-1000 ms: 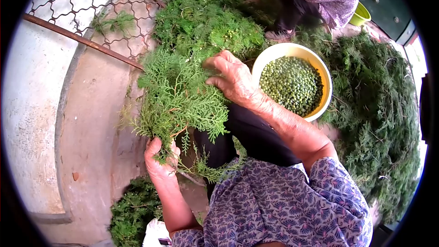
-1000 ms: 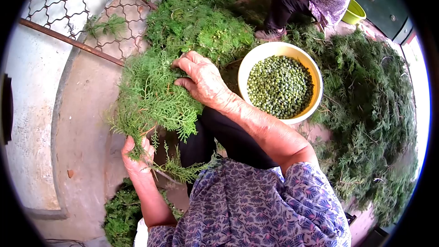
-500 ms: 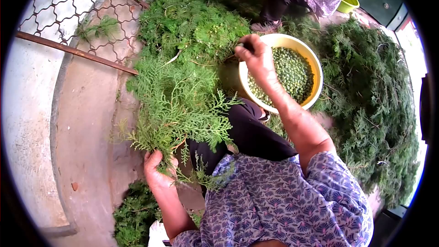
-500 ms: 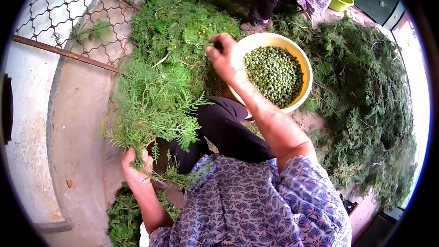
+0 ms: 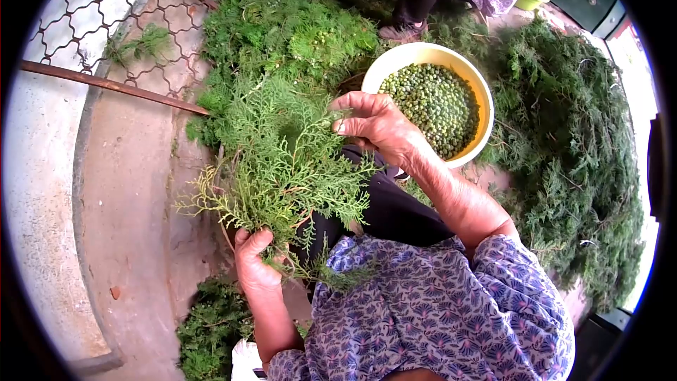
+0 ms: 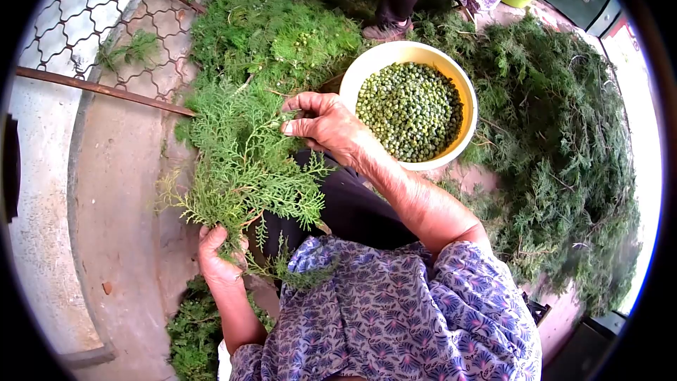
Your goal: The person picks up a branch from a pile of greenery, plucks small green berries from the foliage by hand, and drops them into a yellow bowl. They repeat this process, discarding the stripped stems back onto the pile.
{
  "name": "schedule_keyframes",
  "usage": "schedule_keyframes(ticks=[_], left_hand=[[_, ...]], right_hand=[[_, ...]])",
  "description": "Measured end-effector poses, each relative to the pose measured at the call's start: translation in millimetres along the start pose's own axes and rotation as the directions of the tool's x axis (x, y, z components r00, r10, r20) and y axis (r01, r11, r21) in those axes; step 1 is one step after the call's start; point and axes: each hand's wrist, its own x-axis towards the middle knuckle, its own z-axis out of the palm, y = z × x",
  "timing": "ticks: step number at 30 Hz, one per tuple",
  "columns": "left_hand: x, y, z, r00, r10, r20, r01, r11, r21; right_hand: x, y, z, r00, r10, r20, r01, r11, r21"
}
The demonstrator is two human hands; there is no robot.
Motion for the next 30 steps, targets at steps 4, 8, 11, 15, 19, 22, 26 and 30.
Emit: schedule_keyframes(ticks=[4, 8, 11, 15, 19, 22, 26, 30], left_hand=[[-2.0, -2.6, 9.1, 0.998, 0.003, -0.067, 0.002, 0.997, 0.072], [-4.3, -3.5, 17.3, 0.993, 0.027, -0.114, -0.014, 0.994, 0.11], [-4.2, -4.2, 12.4, 0.995, 0.042, -0.092, -0.03, 0.992, 0.122], [-8.0, 1.6, 11.9, 0.995, 0.061, -0.079, -0.048, 0.987, 0.156], [-12.4, 8.6, 9.5, 0.997, 0.051, -0.062, -0.038, 0.98, 0.197], [-11.7, 8.9, 7.7, 0.996, 0.077, -0.047, -0.066, 0.976, 0.207], [-10.9, 9.3, 5.9, 0.997, 0.072, -0.028, -0.066, 0.98, 0.189], [-15.3, 14.8, 10.2, 0.997, 0.064, 0.044, -0.072, 0.968, 0.239]], right_hand=[[-3.8, -0.9, 7.3, 0.999, -0.041, 0.005, 0.041, 0.999, 0.035], [-7.0, -5.1, 10.4, 0.999, -0.035, -0.003, 0.035, 0.998, -0.045], [-4.6, -2.5, 14.5, 1.0, -0.001, -0.007, 0.0, 0.998, -0.068], [-0.4, 1.7, 7.4, 0.99, -0.073, 0.124, 0.066, 0.996, 0.059], [-1.8, -1.5, 10.5, 0.99, -0.083, 0.116, 0.084, 0.996, 0.002], [-4.7, -4.5, 13.2, 0.997, -0.021, 0.07, 0.019, 0.999, 0.032], [-4.1, -3.4, 15.7, 0.994, -0.054, 0.093, 0.055, 0.998, -0.007], [-0.4, -2.7, 14.1, 0.984, -0.017, 0.18, 0.02, 1.0, -0.011]])
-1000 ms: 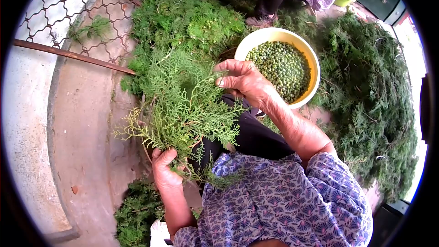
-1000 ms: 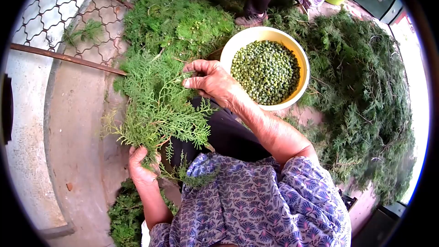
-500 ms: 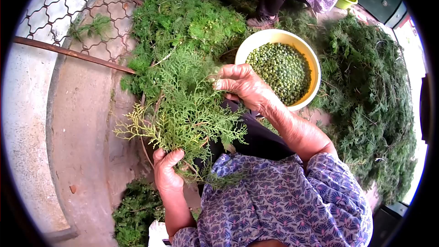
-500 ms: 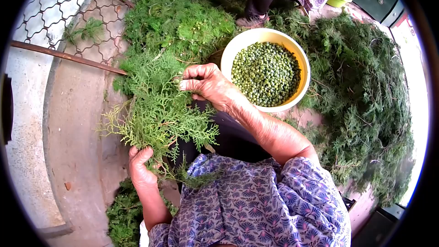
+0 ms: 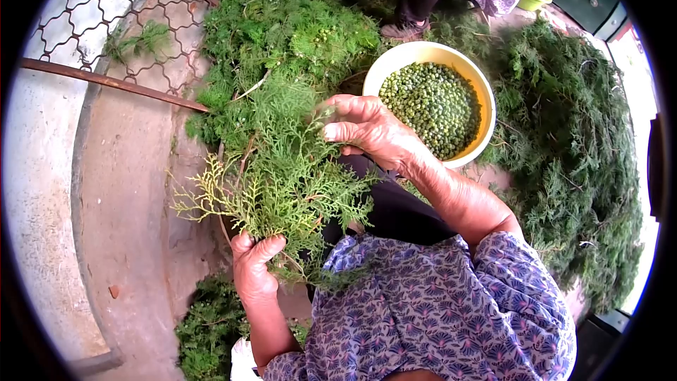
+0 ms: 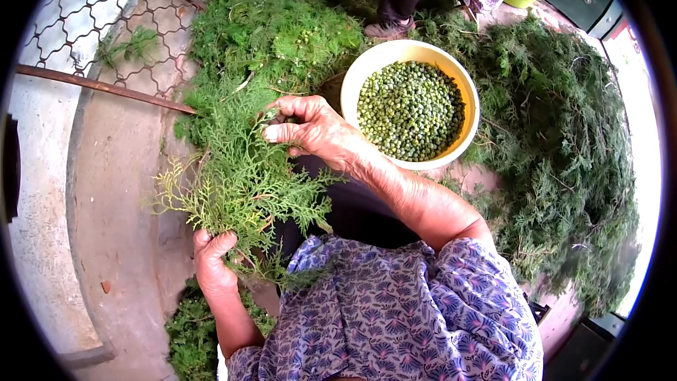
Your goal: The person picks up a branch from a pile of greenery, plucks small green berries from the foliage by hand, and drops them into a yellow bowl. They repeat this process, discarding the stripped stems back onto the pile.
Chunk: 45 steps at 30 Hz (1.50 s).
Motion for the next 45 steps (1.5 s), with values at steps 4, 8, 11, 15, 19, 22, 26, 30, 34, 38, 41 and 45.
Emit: schedule_keyframes(ticks=[4, 8, 11, 15, 19, 22, 26, 30, 34, 38, 41, 45], left_hand=[[-2.7, 3.1, -0.5, 1.0, -0.015, 0.017, 0.014, 0.999, 0.038], [-4.1, 2.3, -2.5, 1.0, 0.0, -0.004, 0.0, 0.999, 0.05], [-3.6, 0.2, -7.8, 1.0, -0.009, 0.002, 0.009, 1.0, 0.027], [-4.7, -2.3, -10.7, 0.995, -0.007, -0.096, 0.002, 0.999, -0.051], [-4.6, -9.9, -21.9, 0.989, 0.017, -0.146, -0.02, 1.0, -0.017], [0.3, -11.3, -27.2, 0.99, 0.038, -0.135, -0.055, 0.99, -0.128], [15.0, -9.9, -49.2, 1.0, 0.014, 0.011, -0.009, 0.944, -0.329], [35.3, -19.1, -69.8, 0.969, 0.072, 0.237, 0.065, 0.849, -0.524], [48.8, -17.7, -77.7, 0.949, 0.052, 0.31, 0.136, 0.821, -0.555], [60.8, -16.1, -78.0, 0.92, 0.044, 0.389, 0.216, 0.772, -0.597], [61.6, -11.4, -61.0, 0.963, 0.025, 0.268, 0.149, 0.78, -0.608], [73.2, -4.7, -47.8, 0.948, 0.026, 0.318, 0.184, 0.769, -0.612]], right_hand=[[2.6, 1.6, -1.2, 0.996, -0.081, 0.029, 0.082, 0.997, -0.015], [1.1, 1.1, 1.2, 0.997, -0.074, 0.03, 0.074, 0.997, 0.011], [-0.3, -0.4, 1.0, 0.998, -0.064, 0.006, 0.063, 0.997, 0.049], [-0.3, 0.4, 0.0, 0.987, -0.088, -0.136, 0.095, 0.994, 0.046], [4.2, 4.9, -10.9, 0.975, -0.097, -0.199, 0.084, 0.994, -0.071], [9.9, -11.1, -63.8, 0.888, -0.2, -0.414, 0.067, 0.947, -0.313], [3.4, -3.2, -120.2, 0.837, -0.334, -0.433, -0.029, 0.763, -0.646], [-6.8, 24.9, -201.5, 0.787, -0.545, -0.291, -0.194, 0.229, -0.954], [-21.5, 33.1, -235.2, 0.717, -0.58, -0.387, -0.334, 0.202, -0.921], [-27.3, 19.5, -221.9, 0.575, -0.61, -0.545, -0.421, 0.35, -0.837], [-8.9, 18.3, -195.6, 0.648, -0.656, -0.387, -0.176, 0.364, -0.914], [2.6, -22.4, -61.5, 0.73, -0.665, -0.157, 0.225, 0.451, -0.864]])
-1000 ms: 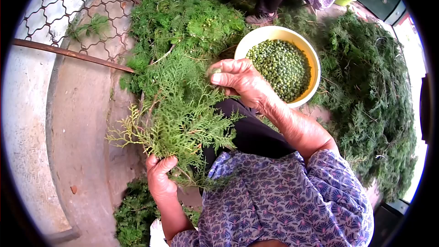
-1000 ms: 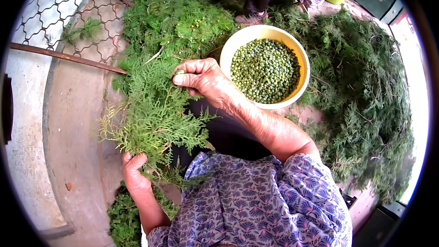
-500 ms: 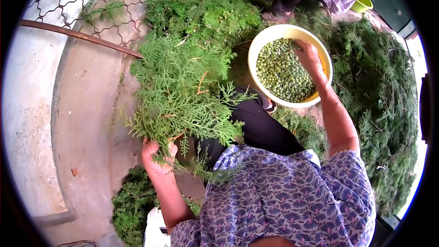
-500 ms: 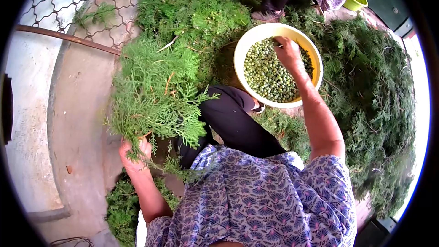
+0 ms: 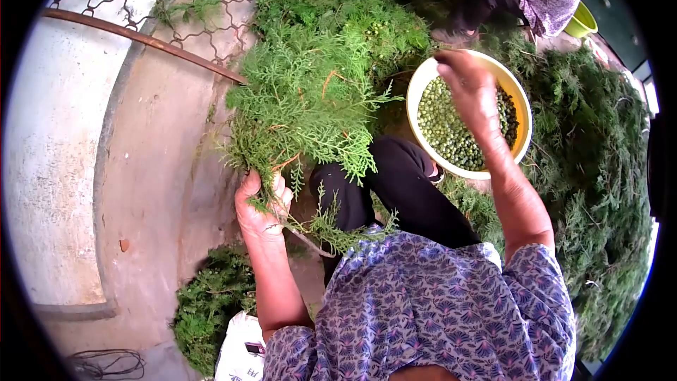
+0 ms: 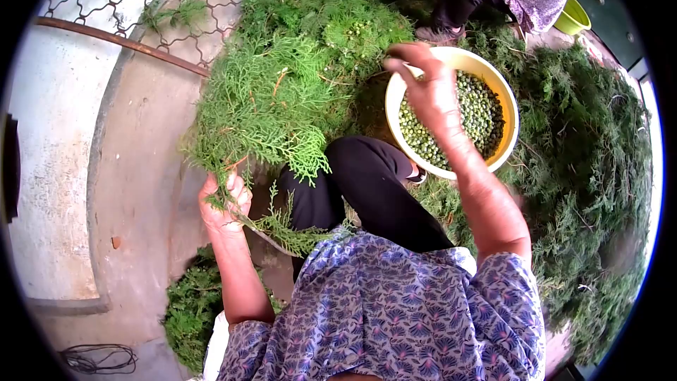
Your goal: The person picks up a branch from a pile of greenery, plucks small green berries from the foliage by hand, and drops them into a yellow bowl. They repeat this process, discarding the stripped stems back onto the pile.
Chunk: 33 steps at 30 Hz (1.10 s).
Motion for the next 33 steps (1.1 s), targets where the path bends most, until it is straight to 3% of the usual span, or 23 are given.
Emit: schedule_keyframes(ticks=[1, 3, 5, 6, 7, 9, 11, 13, 14, 15, 16, 17, 18, 19, 21, 23, 24, 25, 27, 29, 30, 32, 33], left_hand=[[4.2, 1.9, -4.0, 0.998, -0.032, 0.045, 0.032, 0.999, -0.004], [9.8, 0.7, -1.5, 0.993, -0.066, 0.095, 0.067, 0.998, -0.008], [13.0, -3.7, 11.8, 0.998, 0.025, 0.056, -0.022, 0.999, -0.046], [14.3, -4.7, 16.6, 0.999, 0.041, 0.032, -0.039, 0.998, -0.054], [16.3, -4.6, 18.1, 0.998, 0.05, 0.039, -0.048, 0.997, -0.055], [19.0, -5.6, 16.2, 0.996, 0.083, 0.043, -0.077, 0.989, -0.123], [23.5, -5.6, 3.5, 0.987, 0.069, 0.146, -0.058, 0.995, -0.081], [28.5, -8.7, -12.7, 0.977, 0.05, 0.207, -0.014, 0.986, -0.169], [31.2, -8.4, -12.9, 0.932, 0.025, 0.361, 0.039, 0.985, -0.169], [29.8, -11.8, 3.6, 0.934, 0.032, 0.356, 0.032, 0.984, -0.173], [26.5, -18.0, 33.3, 0.992, 0.123, -0.038, -0.127, 0.984, -0.122], [26.8, -20.8, 49.1, 0.881, 0.221, -0.419, -0.251, 0.968, -0.016], [32.3, -20.0, 36.3, 0.903, 0.186, -0.388, -0.233, 0.969, -0.078], [34.4, -15.3, 15.3, 0.951, 0.15, -0.268, -0.159, 0.987, -0.009], [43.2, -19.7, 31.0, 0.898, 0.135, -0.42, -0.17, 0.984, -0.046], [49.6, -28.9, 34.1, 0.907, 0.204, -0.368, -0.228, 0.973, -0.024], [53.9, -33.2, 41.6, 0.911, 0.272, -0.311, -0.295, 0.955, -0.029], [53.4, -41.7, 52.8, 0.894, 0.351, -0.28, -0.361, 0.932, 0.017], [52.3, -49.9, 70.8, 0.912, 0.302, -0.279, -0.329, 0.943, -0.054], [51.4, -59.4, 88.3, 0.832, 0.475, -0.285, -0.473, 0.877, 0.083], [52.1, -62.4, 91.5, 0.738, 0.525, -0.423, -0.467, 0.851, 0.243], [49.4, -66.1, 95.3, 0.776, 0.52, -0.359, -0.46, 0.854, 0.242], [47.3, -68.5, 102.9, 0.776, 0.532, -0.339, -0.477, 0.846, 0.238]], right_hand=[[1.3, -37.0, 4.9, 0.997, -0.018, 0.077, 0.013, 0.998, 0.056], [0.7, -72.9, 27.5, 0.953, -0.283, 0.103, 0.26, 0.946, 0.195], [-5.6, -94.7, 51.8, 0.907, -0.239, 0.347, 0.201, 0.969, 0.143], [-12.0, -93.7, 68.1, 0.901, -0.295, 0.318, 0.214, 0.94, 0.266], [-20.9, -93.6, 83.3, 0.925, -0.353, 0.139, 0.299, 0.903, 0.308], [-25.5, -99.8, 90.6, 0.981, -0.15, 0.126, 0.086, 0.909, 0.409], [-31.1, -114.2, 91.3, 0.979, -0.204, 0.023, 0.18, 0.909, 0.375], [-38.7, -119.5, 94.4, 0.964, -0.264, 0.007, 0.239, 0.883, 0.404], [-44.2, -115.8, 97.3, 0.961, -0.257, 0.102, 0.184, 0.869, 0.459], [-47.3, -117.6, 96.4, 0.951, -0.259, 0.168, 0.169, 0.893, 0.417], [-49.0, -121.2, 93.5, 0.935, -0.291, 0.203, 0.208, 0.913, 0.35], [-50.8, -124.1, 90.6, 0.916, -0.32, 0.241, 0.249, 0.927, 0.281], [-56.2, -124.4, 89.1, 0.913, -0.321, 0.253, 0.247, 0.927, 0.284], [-62.2, -124.8, 87.9, 0.89, -0.303, 0.341, 0.212, 0.936, 0.28], [-70.1, -124.0, 85.9, 0.854, -0.296, 0.427, 0.188, 0.943, 0.276], [-73.4, -118.6, 87.0, 0.799, -0.315, 0.512, 0.307, 0.946, 0.102], [-73.3, -115.8, 89.7, 0.789, -0.332, 0.518, 0.422, 0.905, -0.063], [-75.0, -109.5, 95.5, 0.826, -0.414, 0.383, 0.486, 0.867, -0.11], [-66.4, -101.6, 96.7, 0.807, -0.494, 0.323, 0.57, 0.795, -0.208], [-58.2, -94.0, 100.0, 0.843, -0.444, 0.303, 0.515, 0.828, -0.22], [-56.5, -94.9, 96.8, 0.853, -0.422, 0.306, 0.496, 0.839, -0.224], [-52.4, -103.5, 88.4, 0.861, -0.401, 0.313, 0.479, 0.846, -0.232], [-50.0, -110.0, 83.5, 0.883, -0.291, 0.369, 0.382, 0.902, -0.203]])
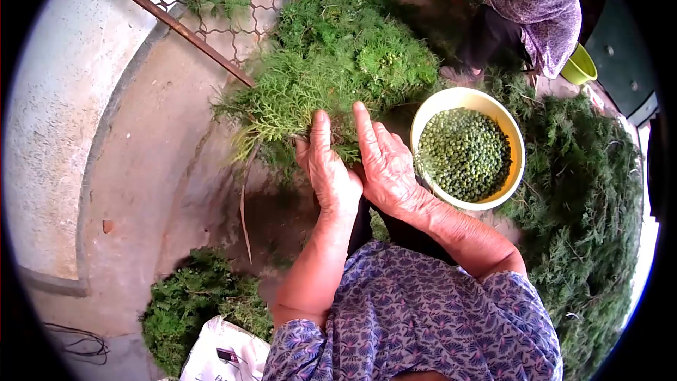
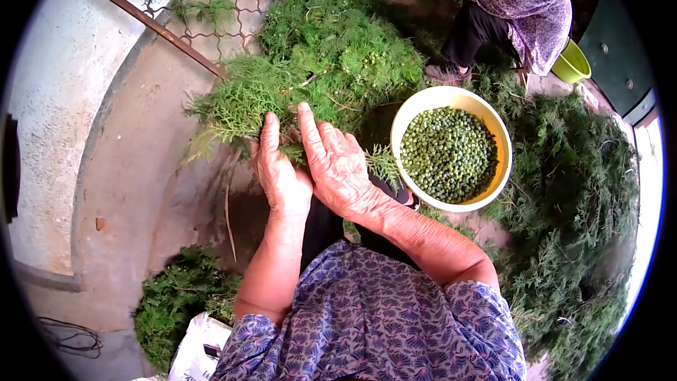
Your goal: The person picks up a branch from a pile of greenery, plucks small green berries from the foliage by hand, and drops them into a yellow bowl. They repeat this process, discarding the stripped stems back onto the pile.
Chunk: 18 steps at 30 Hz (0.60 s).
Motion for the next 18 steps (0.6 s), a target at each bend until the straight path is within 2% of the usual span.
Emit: schedule_keyframes(ticks=[1, 2, 3, 4, 5, 6, 8, 9, 10, 12, 14, 16, 17, 18], left_hand=[[-0.6, -1.7, 0.0, 1.0, -0.005, -0.001, 0.005, 1.0, -0.006], [-0.1, -3.1, 0.4, 0.999, 0.018, 0.04, -0.017, 1.0, -0.008], [0.6, -2.7, 1.4, 0.996, 0.043, 0.082, -0.043, 0.999, -0.007], [-2.8, -3.5, 4.4, 1.0, 0.029, 0.005, -0.029, 0.999, 0.016], [-4.5, -5.4, 5.4, 0.998, 0.03, 0.048, -0.029, 1.0, -0.009], [-6.5, -7.5, 6.0, 0.996, 0.029, 0.089, -0.026, 0.999, -0.035], [-4.6, -18.4, -0.2, 0.987, -0.009, 0.158, 0.013, 1.0, -0.026], [-3.6, -23.4, -3.2, 0.985, 0.001, 0.172, 0.006, 0.999, -0.037], [-2.4, -28.3, -4.7, 0.986, -0.001, 0.169, 0.008, 0.999, -0.037], [-4.1, -26.5, 3.7, 0.966, 0.048, 0.255, -0.043, 0.999, -0.025], [-6.2, -24.5, 11.1, 0.939, 0.029, 0.344, -0.081, 0.988, 0.135], [-1.3, -17.9, 16.3, 0.891, -0.045, 0.451, -0.144, 0.916, 0.375], [3.7, -19.2, 15.9, 0.882, -0.117, 0.456, -0.182, 0.809, 0.56], [-0.8, -18.9, 18.2, 0.833, -0.206, 0.513, -0.14, 0.819, 0.556]], right_hand=[[-0.3, -2.1, -4.0, 0.991, 0.095, 0.089, -0.101, 0.993, 0.064], [-2.0, 0.6, -1.6, 0.991, 0.094, 0.09, -0.1, 0.993, 0.058], [-3.6, 5.6, 4.4, 0.998, 0.055, 0.012, -0.056, 0.998, 0.041], [-4.2, 8.4, 7.7, 0.998, 0.015, -0.066, -0.014, 1.0, 0.021], [-3.2, 7.1, 4.9, 0.993, -0.001, -0.119, 0.004, 1.0, 0.026], [-2.7, 9.9, 4.6, 0.993, 0.001, -0.116, 0.001, 1.0, 0.022], [-0.3, 17.4, 4.9, 0.986, -0.116, -0.123, 0.121, 0.992, 0.031], [1.1, 12.8, -3.1, 0.992, -0.088, 0.092, 0.089, 0.996, -0.005], [-0.5, 15.2, -0.9, 0.992, -0.087, 0.095, 0.088, 0.996, -0.004], [-4.1, 23.6, 4.6, 0.992, -0.126, 0.001, 0.126, 0.992, -0.025], [-5.5, 28.6, 4.1, 0.999, -0.037, -0.016, 0.038, 0.993, 0.109], [-2.4, 45.3, 2.4, 0.997, -0.028, -0.075, 0.041, 0.984, 0.172], [-2.9, 53.2, 2.3, 0.988, 0.049, -0.147, -0.002, 0.953, 0.304], [-2.1, 57.2, -0.3, 0.974, 0.195, -0.113, -0.118, 0.87, 0.478]])
